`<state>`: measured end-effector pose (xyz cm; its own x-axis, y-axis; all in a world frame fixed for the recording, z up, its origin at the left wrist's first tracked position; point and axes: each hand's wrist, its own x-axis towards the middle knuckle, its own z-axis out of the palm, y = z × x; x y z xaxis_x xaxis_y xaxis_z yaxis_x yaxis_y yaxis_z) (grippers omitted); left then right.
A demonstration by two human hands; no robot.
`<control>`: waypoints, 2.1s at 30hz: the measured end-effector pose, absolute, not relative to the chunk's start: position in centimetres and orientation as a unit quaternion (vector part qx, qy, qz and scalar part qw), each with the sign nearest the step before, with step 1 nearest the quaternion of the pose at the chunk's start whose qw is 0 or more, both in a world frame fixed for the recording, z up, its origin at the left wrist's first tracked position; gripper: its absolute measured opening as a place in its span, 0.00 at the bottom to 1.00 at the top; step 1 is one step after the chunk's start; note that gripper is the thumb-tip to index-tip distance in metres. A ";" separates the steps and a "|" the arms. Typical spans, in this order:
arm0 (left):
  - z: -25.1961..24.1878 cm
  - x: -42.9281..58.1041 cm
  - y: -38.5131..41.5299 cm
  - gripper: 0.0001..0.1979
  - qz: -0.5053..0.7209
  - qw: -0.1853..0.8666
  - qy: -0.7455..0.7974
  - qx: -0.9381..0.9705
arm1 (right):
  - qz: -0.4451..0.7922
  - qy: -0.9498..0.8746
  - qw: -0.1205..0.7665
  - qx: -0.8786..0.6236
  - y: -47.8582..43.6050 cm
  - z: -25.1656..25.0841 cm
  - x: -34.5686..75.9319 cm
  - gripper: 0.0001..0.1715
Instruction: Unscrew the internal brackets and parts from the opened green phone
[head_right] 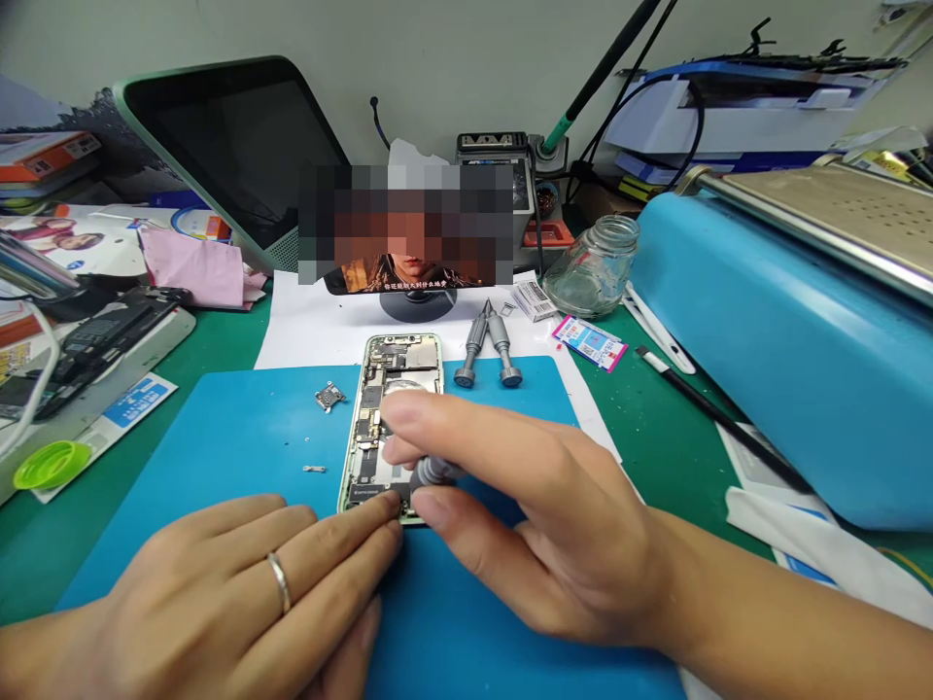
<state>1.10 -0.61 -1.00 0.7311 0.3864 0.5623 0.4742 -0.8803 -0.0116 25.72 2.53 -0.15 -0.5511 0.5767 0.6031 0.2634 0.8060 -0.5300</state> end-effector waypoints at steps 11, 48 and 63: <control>-1.2 1.0 -1.1 0.11 -0.265 0.072 -0.244 -0.930 | 0.193 -0.845 0.428 -0.256 2.5 -0.1 25.4 0.46; 0.4 1.3 0.6 0.11 -0.289 -0.053 -0.269 -0.917 | 0.154 -0.711 0.540 -0.423 3.8 -0.7 24.8 0.29; -0.4 1.4 1.7 0.09 -0.363 -0.175 -0.326 -0.855 | 0.357 -0.621 0.599 -0.358 1.8 1.4 22.6 0.22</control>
